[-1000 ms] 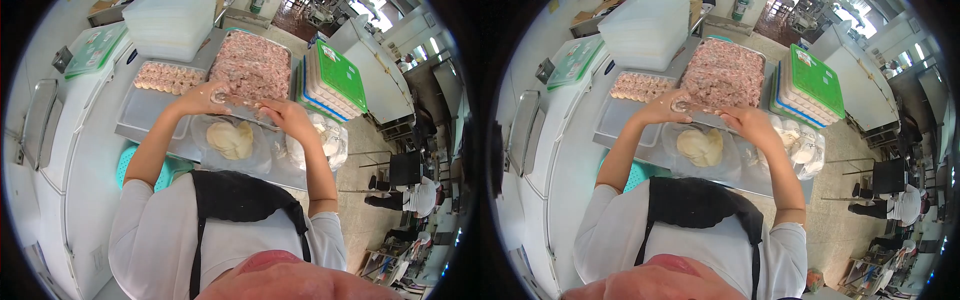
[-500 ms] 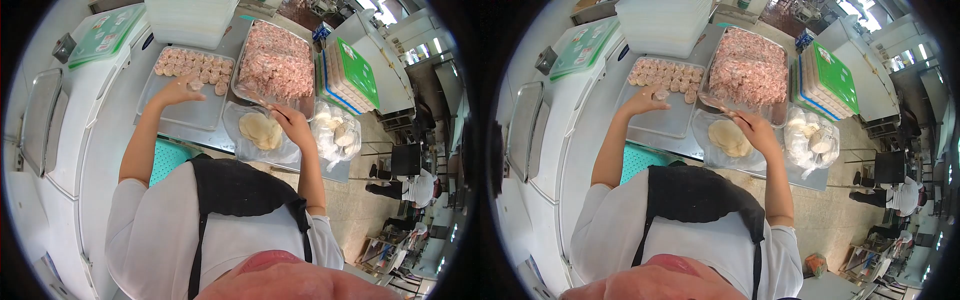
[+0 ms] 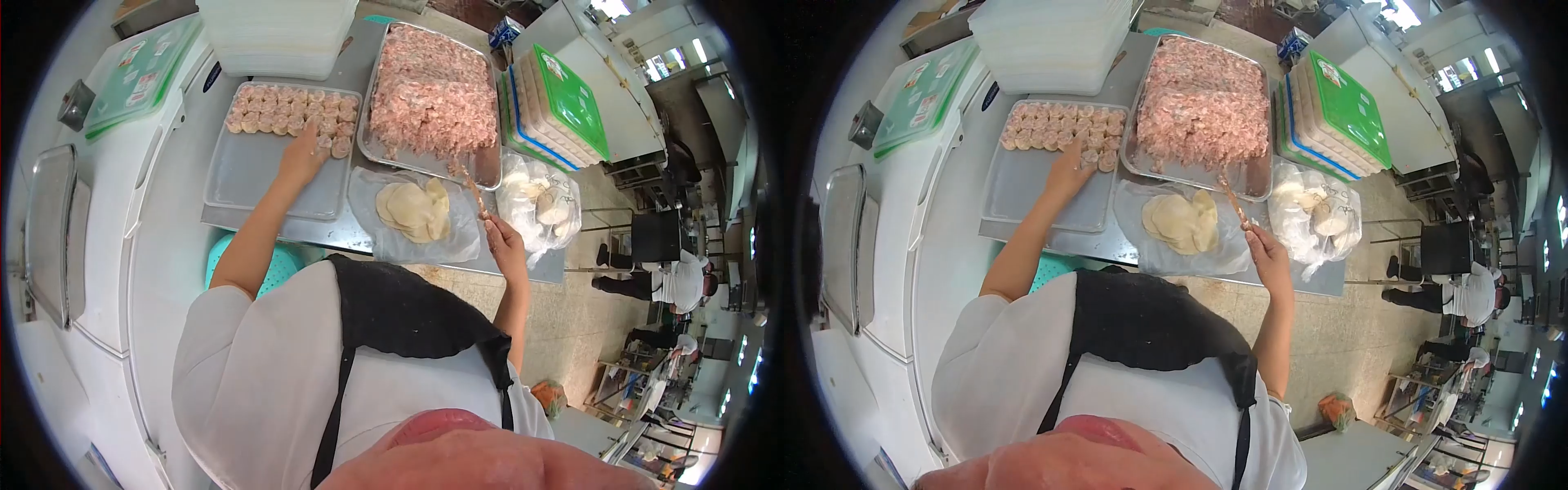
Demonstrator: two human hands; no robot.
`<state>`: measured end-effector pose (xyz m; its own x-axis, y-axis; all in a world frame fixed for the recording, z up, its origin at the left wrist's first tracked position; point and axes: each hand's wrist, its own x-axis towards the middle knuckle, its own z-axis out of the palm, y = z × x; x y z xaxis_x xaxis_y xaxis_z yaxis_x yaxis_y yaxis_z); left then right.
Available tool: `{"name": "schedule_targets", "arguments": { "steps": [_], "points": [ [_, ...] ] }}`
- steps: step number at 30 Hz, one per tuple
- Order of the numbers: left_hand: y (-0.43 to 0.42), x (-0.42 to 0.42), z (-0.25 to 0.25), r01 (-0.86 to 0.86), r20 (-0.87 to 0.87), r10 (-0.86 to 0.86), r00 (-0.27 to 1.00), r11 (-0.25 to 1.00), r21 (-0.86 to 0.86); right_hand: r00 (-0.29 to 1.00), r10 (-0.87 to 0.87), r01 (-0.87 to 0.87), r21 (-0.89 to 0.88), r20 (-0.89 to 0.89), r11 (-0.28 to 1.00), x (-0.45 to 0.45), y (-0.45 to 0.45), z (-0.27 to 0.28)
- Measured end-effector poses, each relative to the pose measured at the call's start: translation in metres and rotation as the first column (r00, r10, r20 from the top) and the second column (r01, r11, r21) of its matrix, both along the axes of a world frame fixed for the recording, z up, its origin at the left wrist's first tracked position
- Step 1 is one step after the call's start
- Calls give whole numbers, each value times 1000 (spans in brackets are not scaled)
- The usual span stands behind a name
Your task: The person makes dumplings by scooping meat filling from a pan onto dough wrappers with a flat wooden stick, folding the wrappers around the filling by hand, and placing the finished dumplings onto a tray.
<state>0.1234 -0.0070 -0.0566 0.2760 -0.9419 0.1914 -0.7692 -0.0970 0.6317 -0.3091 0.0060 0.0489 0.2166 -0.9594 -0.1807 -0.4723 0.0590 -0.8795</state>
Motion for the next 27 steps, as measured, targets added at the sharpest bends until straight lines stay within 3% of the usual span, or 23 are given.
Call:
{"name": "schedule_targets", "arguments": {
  "steps": [1,3,6,8,9,10,12,13,15,17,18,20,23,27],
  "points": [
    [-4,-3,-3,-6,-1,6,1000,1000,-4,996,41,-50,-117,-77,992,-1,-3,-3],
    [-10,-8,-10,-30,129,34,991,999,-31,991,55,-64,-73,-119,995,-5,-12,-1],
    [-9,-12,-11,32,128,-24,991,998,-58,974,109,-121,-52,-200,991,-7,-30,3],
    [-2,-7,-18,50,146,-36,989,994,-92,916,231,-264,-59,-327,963,-11,-51,4],
    [0,-10,-19,74,165,-53,985,990,-123,882,261,-354,-186,-391,917,-12,-62,4],
    [6,-24,-3,66,170,-44,984,990,-121,882,270,-361,-186,-386,914,-12,-74,6],
    [23,-55,30,-4,228,21,973,997,-79,741,329,-546,-240,-585,803,-9,-101,12],
    [25,-72,38,-12,238,29,971,997,-75,744,338,-550,-243,-576,799,-4,-116,14],
    [28,-109,50,197,-63,-199,978,980,-30,600,310,-706,-306,-737,638,8,-145,14],
    [35,-160,64,237,-223,-241,945,971,-42,606,319,-745,-378,-729,550,27,-172,3],
    [34,-173,54,223,-218,-225,950,974,-35,603,325,-756,-392,-729,523,41,-182,-1],
    [32,-195,22,324,-102,-328,939,944,-56,598,349,-773,-405,-722,488,69,-194,-12],
    [39,-226,35,229,40,-227,973,972,-44,516,356,-831,-354,-779,430,99,-201,-45],
    [44,-234,38,127,53,-127,990,992,5,504,462,-853,-336,-729,400,108,-213,-81]
  ]
}}
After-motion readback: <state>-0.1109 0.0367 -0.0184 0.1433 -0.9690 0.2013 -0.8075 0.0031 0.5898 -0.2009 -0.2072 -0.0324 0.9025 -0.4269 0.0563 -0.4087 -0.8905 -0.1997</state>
